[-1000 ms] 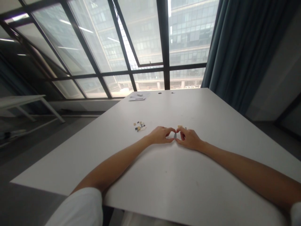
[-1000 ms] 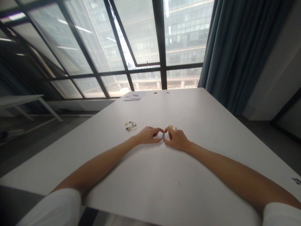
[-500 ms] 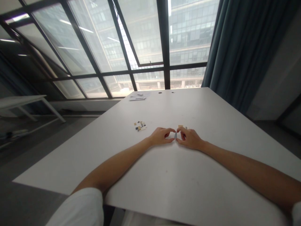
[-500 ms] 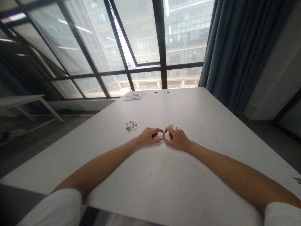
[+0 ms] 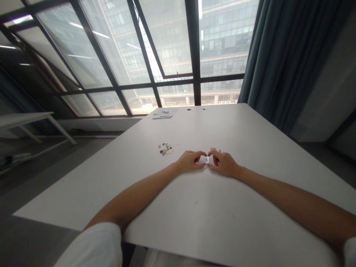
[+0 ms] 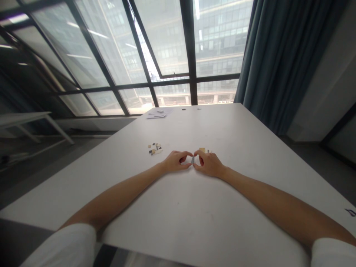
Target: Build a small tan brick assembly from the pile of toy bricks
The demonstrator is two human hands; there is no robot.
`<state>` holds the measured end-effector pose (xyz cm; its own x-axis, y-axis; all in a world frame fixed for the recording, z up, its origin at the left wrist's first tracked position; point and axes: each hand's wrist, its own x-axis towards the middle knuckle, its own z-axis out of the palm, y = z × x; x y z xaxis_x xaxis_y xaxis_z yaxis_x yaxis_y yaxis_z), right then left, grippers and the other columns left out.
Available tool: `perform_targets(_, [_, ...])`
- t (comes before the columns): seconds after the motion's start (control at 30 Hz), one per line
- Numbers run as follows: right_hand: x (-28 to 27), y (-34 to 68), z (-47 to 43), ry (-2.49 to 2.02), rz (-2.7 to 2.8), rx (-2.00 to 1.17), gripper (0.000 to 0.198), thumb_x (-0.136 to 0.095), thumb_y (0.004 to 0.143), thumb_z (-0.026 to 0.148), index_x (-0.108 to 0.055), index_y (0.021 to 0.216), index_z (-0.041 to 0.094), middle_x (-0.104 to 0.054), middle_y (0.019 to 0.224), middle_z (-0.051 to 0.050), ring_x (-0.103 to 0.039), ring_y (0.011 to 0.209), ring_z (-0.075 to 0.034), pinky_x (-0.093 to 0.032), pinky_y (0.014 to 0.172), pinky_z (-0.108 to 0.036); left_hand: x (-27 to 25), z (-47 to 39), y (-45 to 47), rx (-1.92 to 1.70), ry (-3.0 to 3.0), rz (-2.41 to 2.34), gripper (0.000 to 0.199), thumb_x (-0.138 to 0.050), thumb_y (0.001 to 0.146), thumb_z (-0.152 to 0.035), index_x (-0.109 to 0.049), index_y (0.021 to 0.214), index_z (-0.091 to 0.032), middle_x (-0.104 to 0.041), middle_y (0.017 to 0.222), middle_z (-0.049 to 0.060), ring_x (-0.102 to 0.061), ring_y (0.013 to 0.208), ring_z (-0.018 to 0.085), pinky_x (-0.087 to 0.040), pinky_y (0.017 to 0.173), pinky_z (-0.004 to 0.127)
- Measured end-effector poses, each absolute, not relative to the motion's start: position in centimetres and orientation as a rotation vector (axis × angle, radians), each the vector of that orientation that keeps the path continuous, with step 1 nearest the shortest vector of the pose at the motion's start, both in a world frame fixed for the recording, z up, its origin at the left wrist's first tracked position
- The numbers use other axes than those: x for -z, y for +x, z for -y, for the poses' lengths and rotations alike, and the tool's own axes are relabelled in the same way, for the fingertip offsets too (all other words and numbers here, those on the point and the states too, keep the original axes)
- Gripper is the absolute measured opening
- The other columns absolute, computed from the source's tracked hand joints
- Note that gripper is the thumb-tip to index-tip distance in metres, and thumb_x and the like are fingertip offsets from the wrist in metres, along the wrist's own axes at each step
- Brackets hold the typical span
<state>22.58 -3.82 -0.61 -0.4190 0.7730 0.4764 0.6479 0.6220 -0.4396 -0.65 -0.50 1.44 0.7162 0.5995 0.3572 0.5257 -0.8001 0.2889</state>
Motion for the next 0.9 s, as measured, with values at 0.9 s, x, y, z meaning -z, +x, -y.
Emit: perform_targets(0.9, [1.23,22.55,3.54,-1.083,2.179,-0.234,0.029,-0.07,0.078,0.027,-0.059,0.104,0.022,-0.058,0.059,0.008,-0.052,0.052,-0.01,-0.034,0.056,-0.022,-0.67,0.23,-0.8,-0.759,2.727,-0.836,0.038,-0.065,0.081,-0.037,-0.064,0.116,-0.021,-0.049,0.06,-0.009,-0.044,0.052,0.006,-0.036,0.06,0.019])
